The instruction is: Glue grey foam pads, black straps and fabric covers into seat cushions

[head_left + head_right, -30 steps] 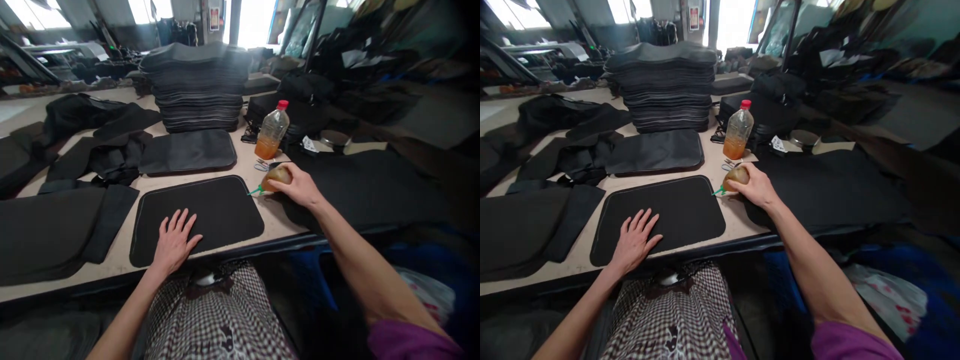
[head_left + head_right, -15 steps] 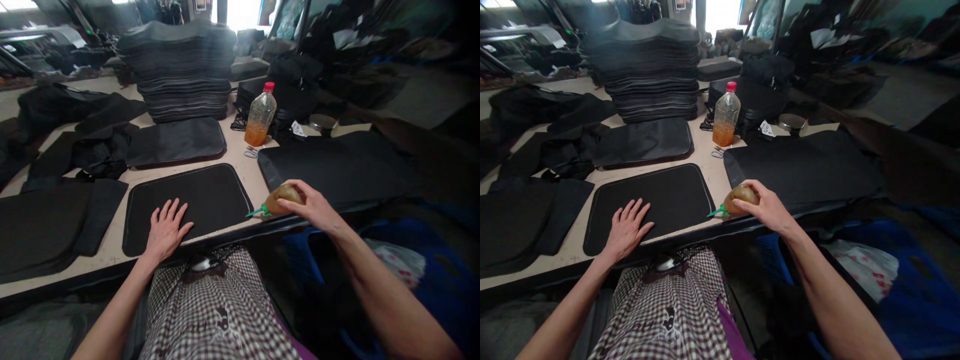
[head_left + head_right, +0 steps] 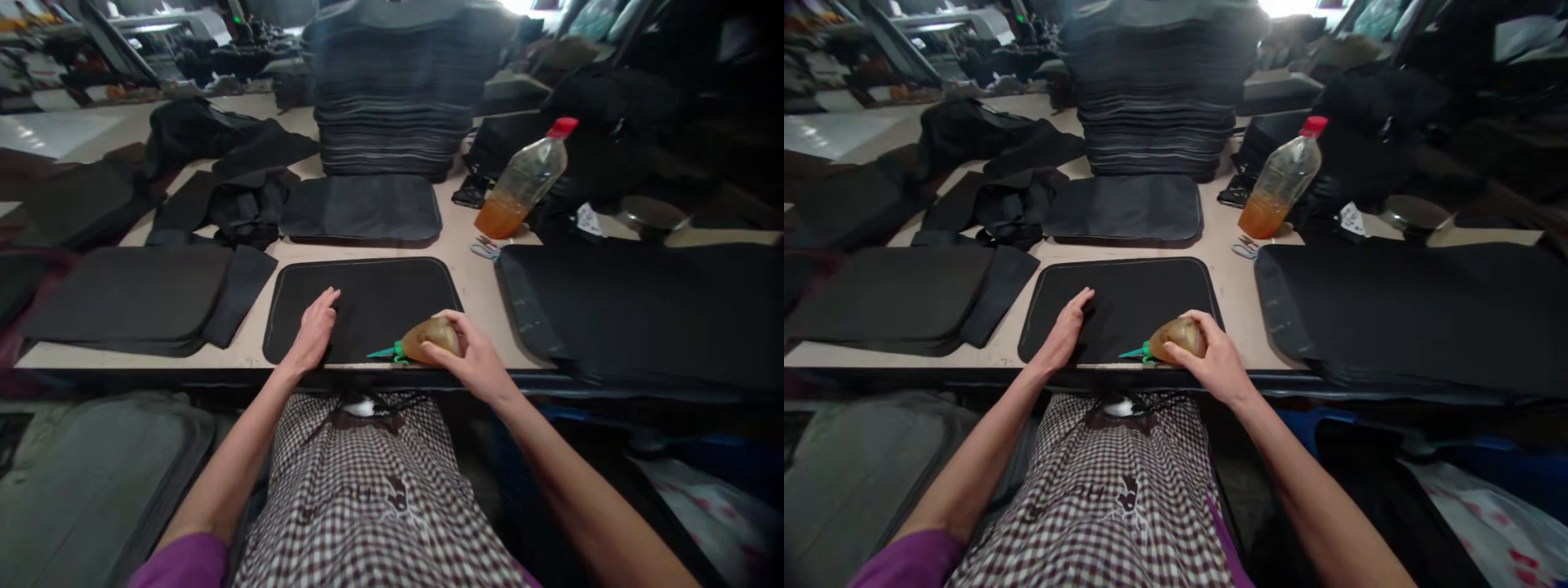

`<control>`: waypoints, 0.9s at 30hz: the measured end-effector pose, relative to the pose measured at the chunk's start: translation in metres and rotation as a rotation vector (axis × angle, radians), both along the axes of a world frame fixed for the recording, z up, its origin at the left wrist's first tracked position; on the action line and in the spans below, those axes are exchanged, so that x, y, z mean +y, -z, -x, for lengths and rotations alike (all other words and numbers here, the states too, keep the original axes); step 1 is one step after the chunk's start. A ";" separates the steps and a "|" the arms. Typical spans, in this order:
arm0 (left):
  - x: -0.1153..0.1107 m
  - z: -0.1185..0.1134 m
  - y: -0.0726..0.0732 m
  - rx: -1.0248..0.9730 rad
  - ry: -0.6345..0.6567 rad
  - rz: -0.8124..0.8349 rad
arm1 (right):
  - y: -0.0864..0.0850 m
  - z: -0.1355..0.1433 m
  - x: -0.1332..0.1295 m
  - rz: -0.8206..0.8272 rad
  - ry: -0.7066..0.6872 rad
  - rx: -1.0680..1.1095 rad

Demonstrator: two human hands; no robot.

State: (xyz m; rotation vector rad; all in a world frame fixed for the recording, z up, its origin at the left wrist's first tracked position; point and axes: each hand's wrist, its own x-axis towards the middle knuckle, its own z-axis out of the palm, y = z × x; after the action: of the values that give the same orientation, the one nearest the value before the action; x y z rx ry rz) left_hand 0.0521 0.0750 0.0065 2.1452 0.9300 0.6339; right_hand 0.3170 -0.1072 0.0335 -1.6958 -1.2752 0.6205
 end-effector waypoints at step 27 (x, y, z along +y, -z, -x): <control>0.010 0.158 -0.009 -0.500 -0.580 0.122 | 0.010 0.109 0.127 -0.074 -0.048 0.182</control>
State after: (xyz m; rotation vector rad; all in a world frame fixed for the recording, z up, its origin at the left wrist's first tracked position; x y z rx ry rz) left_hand -0.1054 0.0848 0.0157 1.4844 1.2583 1.2871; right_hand 0.2081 0.0195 0.0231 -1.5154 -1.1974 0.7301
